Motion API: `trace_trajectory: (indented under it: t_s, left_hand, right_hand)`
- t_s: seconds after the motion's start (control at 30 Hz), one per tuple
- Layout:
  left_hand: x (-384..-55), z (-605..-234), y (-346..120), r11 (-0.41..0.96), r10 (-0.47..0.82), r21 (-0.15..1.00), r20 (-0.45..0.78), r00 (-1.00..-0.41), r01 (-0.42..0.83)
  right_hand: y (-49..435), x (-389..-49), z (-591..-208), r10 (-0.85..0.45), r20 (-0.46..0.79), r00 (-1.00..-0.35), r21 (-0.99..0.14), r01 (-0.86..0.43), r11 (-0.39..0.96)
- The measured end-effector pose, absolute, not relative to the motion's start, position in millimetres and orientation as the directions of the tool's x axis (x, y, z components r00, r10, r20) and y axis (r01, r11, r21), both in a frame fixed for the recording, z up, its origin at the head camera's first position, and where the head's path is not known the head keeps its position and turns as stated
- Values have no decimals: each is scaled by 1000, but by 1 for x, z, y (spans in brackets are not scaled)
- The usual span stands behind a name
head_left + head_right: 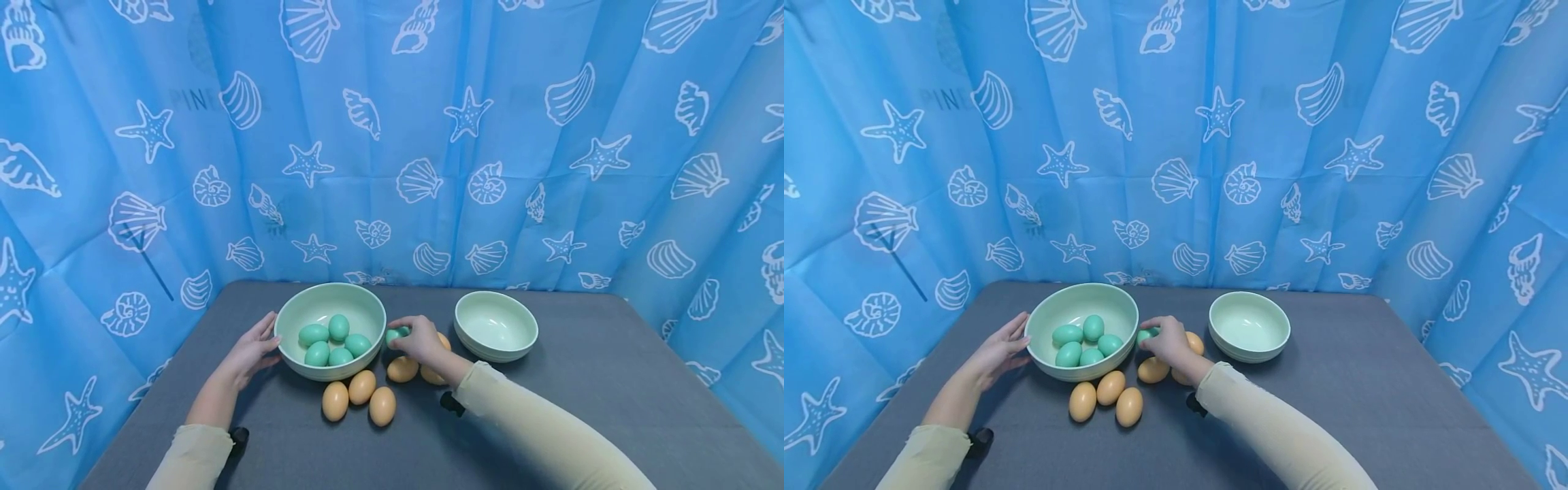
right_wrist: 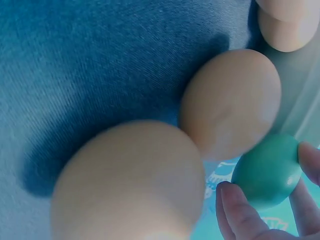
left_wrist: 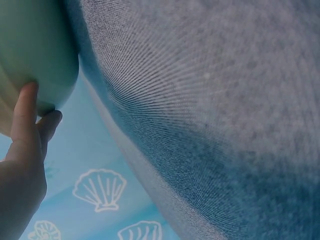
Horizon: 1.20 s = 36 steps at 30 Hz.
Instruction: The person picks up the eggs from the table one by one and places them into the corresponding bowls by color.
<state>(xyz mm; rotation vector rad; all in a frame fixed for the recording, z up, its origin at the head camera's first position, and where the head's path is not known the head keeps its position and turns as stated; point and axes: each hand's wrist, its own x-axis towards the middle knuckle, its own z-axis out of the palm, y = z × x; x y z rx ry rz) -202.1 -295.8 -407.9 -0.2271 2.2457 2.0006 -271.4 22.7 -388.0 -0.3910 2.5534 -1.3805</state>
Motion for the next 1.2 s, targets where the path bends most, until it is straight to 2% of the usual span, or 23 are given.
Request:
trace_trajectory:
  t_s: [0.23, 0.5, 1.2]
  left_hand:
    - [-202, -408, -295, 108, -42, 974, -193, -980, -197]
    - [-203, -408, -295, 105, -42, 974, -197, -980, -200]
    - [-202, -408, -295, 124, -39, 972, -196, -980, -199]
  right_hand:
    - [24, -270, -381, -342, -13, -940, -825, -183, 534]
    - [25, -269, -373, -342, -25, -939, -828, -172, 533]
    - [15, -264, -350, -362, 47, -931, -843, -231, 486]
